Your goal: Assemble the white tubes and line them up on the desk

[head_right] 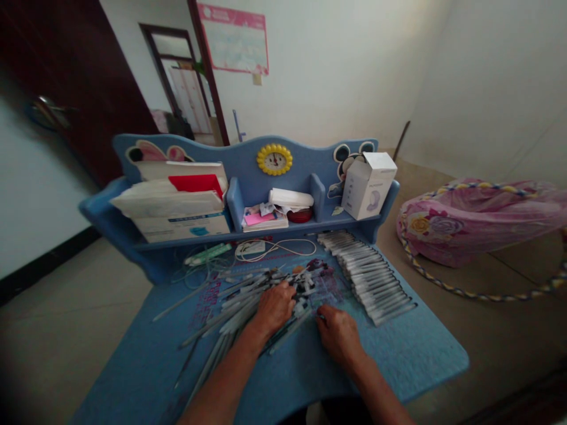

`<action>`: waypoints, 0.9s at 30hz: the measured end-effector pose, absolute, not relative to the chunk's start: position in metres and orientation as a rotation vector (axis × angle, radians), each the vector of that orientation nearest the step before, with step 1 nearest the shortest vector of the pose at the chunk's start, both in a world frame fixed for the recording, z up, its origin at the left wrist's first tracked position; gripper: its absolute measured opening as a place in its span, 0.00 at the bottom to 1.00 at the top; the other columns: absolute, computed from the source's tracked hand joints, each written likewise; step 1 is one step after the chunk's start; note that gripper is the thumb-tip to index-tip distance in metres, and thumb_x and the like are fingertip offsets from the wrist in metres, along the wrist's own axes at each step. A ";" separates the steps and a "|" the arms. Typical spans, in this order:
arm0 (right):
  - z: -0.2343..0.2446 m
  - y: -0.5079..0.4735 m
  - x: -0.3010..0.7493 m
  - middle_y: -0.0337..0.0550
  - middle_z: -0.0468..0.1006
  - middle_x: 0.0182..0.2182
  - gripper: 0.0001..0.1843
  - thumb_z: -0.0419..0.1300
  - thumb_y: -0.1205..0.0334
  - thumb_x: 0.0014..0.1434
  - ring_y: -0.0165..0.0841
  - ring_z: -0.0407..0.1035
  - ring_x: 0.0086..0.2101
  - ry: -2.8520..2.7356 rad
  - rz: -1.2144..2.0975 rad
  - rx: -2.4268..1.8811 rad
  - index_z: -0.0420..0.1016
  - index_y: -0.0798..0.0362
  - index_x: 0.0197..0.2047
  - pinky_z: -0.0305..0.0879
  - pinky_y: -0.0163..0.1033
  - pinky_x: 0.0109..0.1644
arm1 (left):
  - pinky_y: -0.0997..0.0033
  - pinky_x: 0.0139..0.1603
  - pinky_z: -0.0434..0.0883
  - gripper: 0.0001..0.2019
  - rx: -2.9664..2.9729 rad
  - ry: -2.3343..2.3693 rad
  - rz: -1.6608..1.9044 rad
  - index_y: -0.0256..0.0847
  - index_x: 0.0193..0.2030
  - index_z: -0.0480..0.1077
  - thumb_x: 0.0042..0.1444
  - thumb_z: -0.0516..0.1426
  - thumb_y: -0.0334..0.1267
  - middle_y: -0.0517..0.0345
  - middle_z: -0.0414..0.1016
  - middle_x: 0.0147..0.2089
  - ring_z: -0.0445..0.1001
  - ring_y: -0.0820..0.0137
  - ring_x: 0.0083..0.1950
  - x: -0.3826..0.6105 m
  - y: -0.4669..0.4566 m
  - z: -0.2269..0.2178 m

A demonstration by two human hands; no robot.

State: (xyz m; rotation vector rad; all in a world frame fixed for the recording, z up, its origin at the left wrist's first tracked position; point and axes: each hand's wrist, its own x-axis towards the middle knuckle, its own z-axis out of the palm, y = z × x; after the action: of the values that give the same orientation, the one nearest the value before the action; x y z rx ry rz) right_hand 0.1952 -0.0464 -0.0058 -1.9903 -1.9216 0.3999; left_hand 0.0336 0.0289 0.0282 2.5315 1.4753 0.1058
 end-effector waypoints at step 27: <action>-0.002 -0.045 0.185 0.41 0.80 0.29 0.14 0.51 0.63 0.57 0.36 0.74 0.33 -1.923 0.453 -1.996 0.74 0.49 0.43 0.62 0.36 0.36 | 0.66 0.42 0.68 0.10 2.494 1.624 0.147 0.37 0.39 0.71 0.56 0.50 0.32 0.46 0.72 0.42 0.73 0.61 0.44 0.027 0.033 0.032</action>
State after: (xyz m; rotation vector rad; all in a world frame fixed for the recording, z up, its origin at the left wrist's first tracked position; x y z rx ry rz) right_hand 0.1851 -0.0452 -0.0023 -1.9958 -1.9226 0.4529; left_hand 0.0265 0.0331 0.0322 2.4939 1.6243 0.1468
